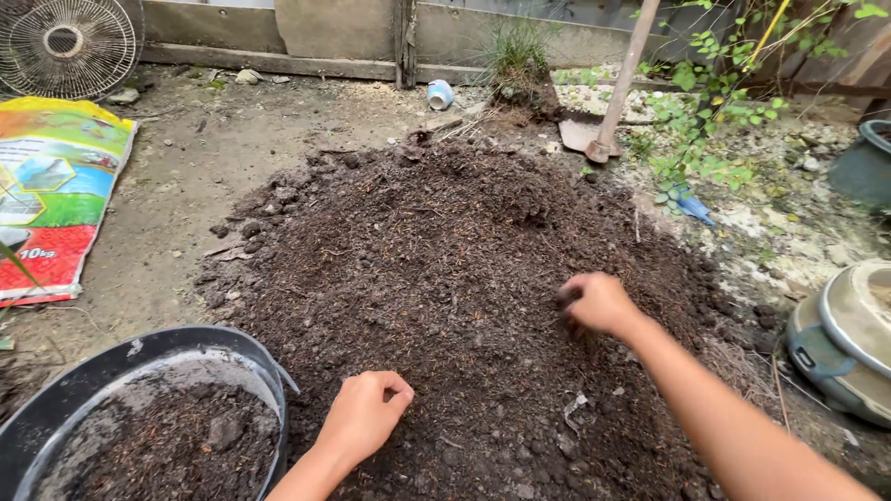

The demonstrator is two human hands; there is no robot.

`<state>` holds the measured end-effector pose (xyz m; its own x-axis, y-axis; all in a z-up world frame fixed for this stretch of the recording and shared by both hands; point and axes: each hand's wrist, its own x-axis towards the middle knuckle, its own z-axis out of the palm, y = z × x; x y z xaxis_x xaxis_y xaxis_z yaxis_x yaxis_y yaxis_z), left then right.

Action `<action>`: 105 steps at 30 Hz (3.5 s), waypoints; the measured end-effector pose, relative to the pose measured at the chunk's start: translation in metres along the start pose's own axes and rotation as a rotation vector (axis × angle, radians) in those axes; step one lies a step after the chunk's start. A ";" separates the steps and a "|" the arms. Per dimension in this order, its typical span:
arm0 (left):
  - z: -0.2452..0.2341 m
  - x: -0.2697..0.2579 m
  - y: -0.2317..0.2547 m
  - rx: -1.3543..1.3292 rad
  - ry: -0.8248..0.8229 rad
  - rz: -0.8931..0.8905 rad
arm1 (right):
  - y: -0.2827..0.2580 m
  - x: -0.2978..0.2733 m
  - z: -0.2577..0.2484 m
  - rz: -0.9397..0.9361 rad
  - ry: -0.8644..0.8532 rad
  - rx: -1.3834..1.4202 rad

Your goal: The recorder is mixing a large pile of dark soil on the ground using their hands and placing some into a bucket.

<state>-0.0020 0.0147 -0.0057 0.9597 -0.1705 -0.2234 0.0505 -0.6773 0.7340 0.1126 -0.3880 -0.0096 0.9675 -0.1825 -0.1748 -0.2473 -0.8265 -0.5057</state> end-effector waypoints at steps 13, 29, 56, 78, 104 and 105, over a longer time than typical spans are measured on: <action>0.011 -0.008 -0.012 -0.011 -0.005 0.021 | 0.093 -0.063 0.079 0.300 0.028 0.134; 0.023 -0.009 -0.010 -0.006 -0.049 0.029 | 0.072 -0.075 0.013 0.294 -0.278 0.548; 0.023 -0.009 -0.004 -0.012 -0.034 -0.001 | 0.131 -0.015 -0.007 0.204 -0.058 -0.293; 0.034 -0.030 -0.093 -0.299 0.056 0.042 | -0.497 -0.164 0.059 -0.524 -0.895 0.524; 0.153 -0.079 -0.038 -0.236 0.208 -0.144 | 0.004 -0.214 0.185 -0.208 0.453 0.052; 0.153 -0.081 -0.035 -0.274 0.249 -0.094 | -0.002 -0.214 0.187 -0.235 0.492 0.065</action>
<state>-0.1233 -0.0571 -0.1113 0.9834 0.0858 -0.1599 0.1815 -0.4595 0.8695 -0.1039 -0.2478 -0.1292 0.9034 -0.2375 0.3570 -0.0094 -0.8435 -0.5371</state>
